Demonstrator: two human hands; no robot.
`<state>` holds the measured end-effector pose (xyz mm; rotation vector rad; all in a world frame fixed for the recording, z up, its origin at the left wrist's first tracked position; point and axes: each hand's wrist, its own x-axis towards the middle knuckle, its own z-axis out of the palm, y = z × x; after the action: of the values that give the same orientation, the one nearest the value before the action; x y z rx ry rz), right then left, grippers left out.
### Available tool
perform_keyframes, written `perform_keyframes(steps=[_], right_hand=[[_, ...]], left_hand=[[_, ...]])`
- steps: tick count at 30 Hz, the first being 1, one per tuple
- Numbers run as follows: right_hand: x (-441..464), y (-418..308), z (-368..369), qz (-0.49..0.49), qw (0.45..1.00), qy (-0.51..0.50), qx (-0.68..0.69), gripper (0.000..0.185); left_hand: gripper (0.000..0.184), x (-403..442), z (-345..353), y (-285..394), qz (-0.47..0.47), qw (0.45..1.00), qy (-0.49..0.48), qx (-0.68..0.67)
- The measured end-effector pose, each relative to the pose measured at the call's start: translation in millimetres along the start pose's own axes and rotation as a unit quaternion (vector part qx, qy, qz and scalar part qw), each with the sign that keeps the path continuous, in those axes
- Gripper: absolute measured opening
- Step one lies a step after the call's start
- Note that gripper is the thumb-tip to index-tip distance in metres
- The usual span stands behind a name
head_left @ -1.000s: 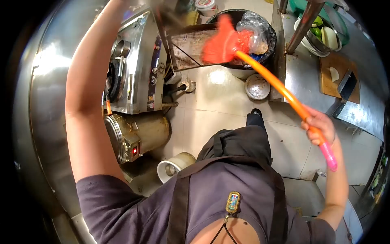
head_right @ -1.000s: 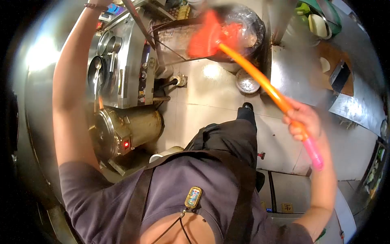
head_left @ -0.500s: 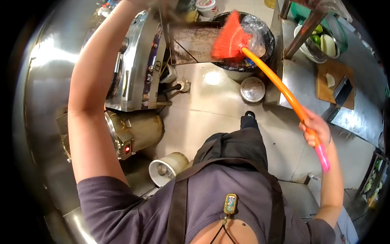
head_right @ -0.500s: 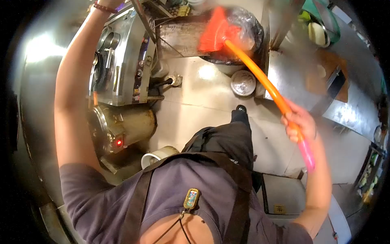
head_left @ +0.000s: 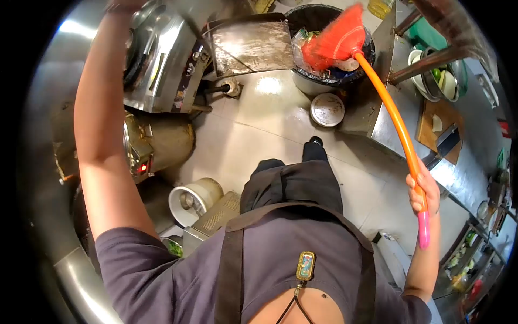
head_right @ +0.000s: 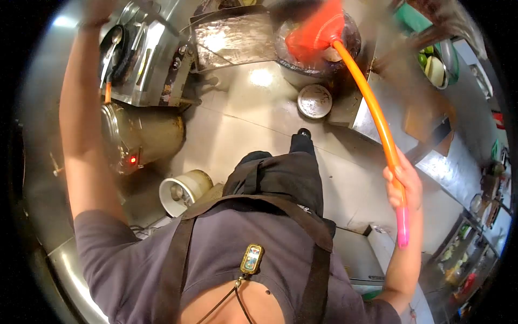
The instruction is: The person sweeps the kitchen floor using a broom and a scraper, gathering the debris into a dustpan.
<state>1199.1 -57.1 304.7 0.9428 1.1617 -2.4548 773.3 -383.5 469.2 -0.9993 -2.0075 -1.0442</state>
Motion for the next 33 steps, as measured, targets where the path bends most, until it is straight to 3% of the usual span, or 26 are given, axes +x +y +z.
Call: perform_keyframes(steps=[2, 3, 5, 8, 9, 12, 14, 16, 17, 18, 20, 22, 24, 25, 27, 29, 32, 33], right_hand=[[-17.0, 9.7, 10.0, -0.006, 0.994, -0.035, 0.101, 0.059], [-25.2, 15.1, 22.3, -0.003, 0.992, -0.039, 0.118, 0.061], [-34.7, 27.1, 64.2, 0.001, 0.992, -0.05, 0.12, 0.066], [-19.9, 38.6, 128.8, 0.042, 0.995, -0.07, 0.059, 0.069], [-5.0, 39.8, 148.4, 0.054, 0.995, -0.068, 0.042, 0.067], [63.4, 49.7, 209.8, 0.091, 0.995, -0.046, -0.02, 0.062], [121.7, 61.4, 250.5, 0.093, 0.974, -0.032, -0.206, 0.06], [201.7, 83.7, 264.8, 0.069, 0.894, -0.059, -0.438, 0.056], [257.8, 102.2, 258.5, -0.095, 0.785, -0.109, -0.602, 0.049], [312.2, 115.7, 255.1, -0.25, 0.624, -0.153, -0.724, 0.044], [394.7, 128.6, 291.6, -0.211, 0.543, -0.16, -0.797, 0.033], [501.2, 149.3, 308.0, -0.175, 0.499, -0.177, -0.83, 0.028], [592.8, 176.3, 330.1, -0.125, 0.394, -0.19, -0.891, 0.026], [632.8, 190.4, 341.5, -0.132, 0.392, -0.202, -0.888, 0.023], [681.3, 215.5, 363.5, -0.137, 0.392, -0.214, -0.884, 0.021], [706.0, 228.4, 392.0, -0.128, 0.338, -0.216, -0.907, 0.024], [771.0, 234.9, 372.2, -0.068, 0.328, -0.172, -0.927, 0.027], [776.8, 226.5, 358.9, -0.082, 0.289, -0.189, -0.935, 0.027]], left_hand=[[0.037, -20.4, -63.0, -15.2, 0.019, 0.999, -0.001, -0.042], [0.025, -49.3, -95.6, -14.9, -0.107, 0.987, 0.034, -0.118], [0.025, -101.8, -193.3, -41.1, -0.259, 0.898, -0.014, -0.356], [0.03, -169.4, -241.6, -3.8, -0.304, 0.885, 0.088, -0.343], [0.038, -192.6, -251.8, -6.1, -0.335, 0.877, 0.129, -0.32], [0.037, -273.9, -256.4, -16.6, -0.364, 0.857, 0.199, -0.304], [0.032, -325.8, -249.1, -32.0, -0.398, 0.848, 0.208, -0.281], [0.031, -378.4, -234.9, -52.1, -0.454, 0.835, 0.244, -0.195], [0.034, -402.5, -229.4, -60.2, -0.472, 0.834, 0.23, -0.168], [0.036, -422.9, -223.0, -65.2, -0.531, 0.799, 0.238, -0.15], [0.037, -464.6, -211.6, -78.4, -0.547, 0.8, 0.229, -0.091], [0.037, -509.0, -205.0, -86.5, -0.616, 0.755, 0.22, -0.05], [0.035, -547.8, -191.3, -90.5, -0.628, 0.747, 0.213, -0.052], [0.032, -564.0, -187.2, -92.8, -0.619, 0.766, 0.174, -0.021], [0.028, -580.8, -177.9, -93.4, -0.683, 0.72, 0.118, 0.024], [0.03, -599.9, -166.9, -99.6, -0.705, 0.706, 0.071, 0.013], [0.032, -630.5, -148.3, -111.2, -0.715, 0.696, 0.068, 0.002], [0.034, -638.2, -145.0, -113.3, -0.715, 0.695, 0.082, -0.001]])
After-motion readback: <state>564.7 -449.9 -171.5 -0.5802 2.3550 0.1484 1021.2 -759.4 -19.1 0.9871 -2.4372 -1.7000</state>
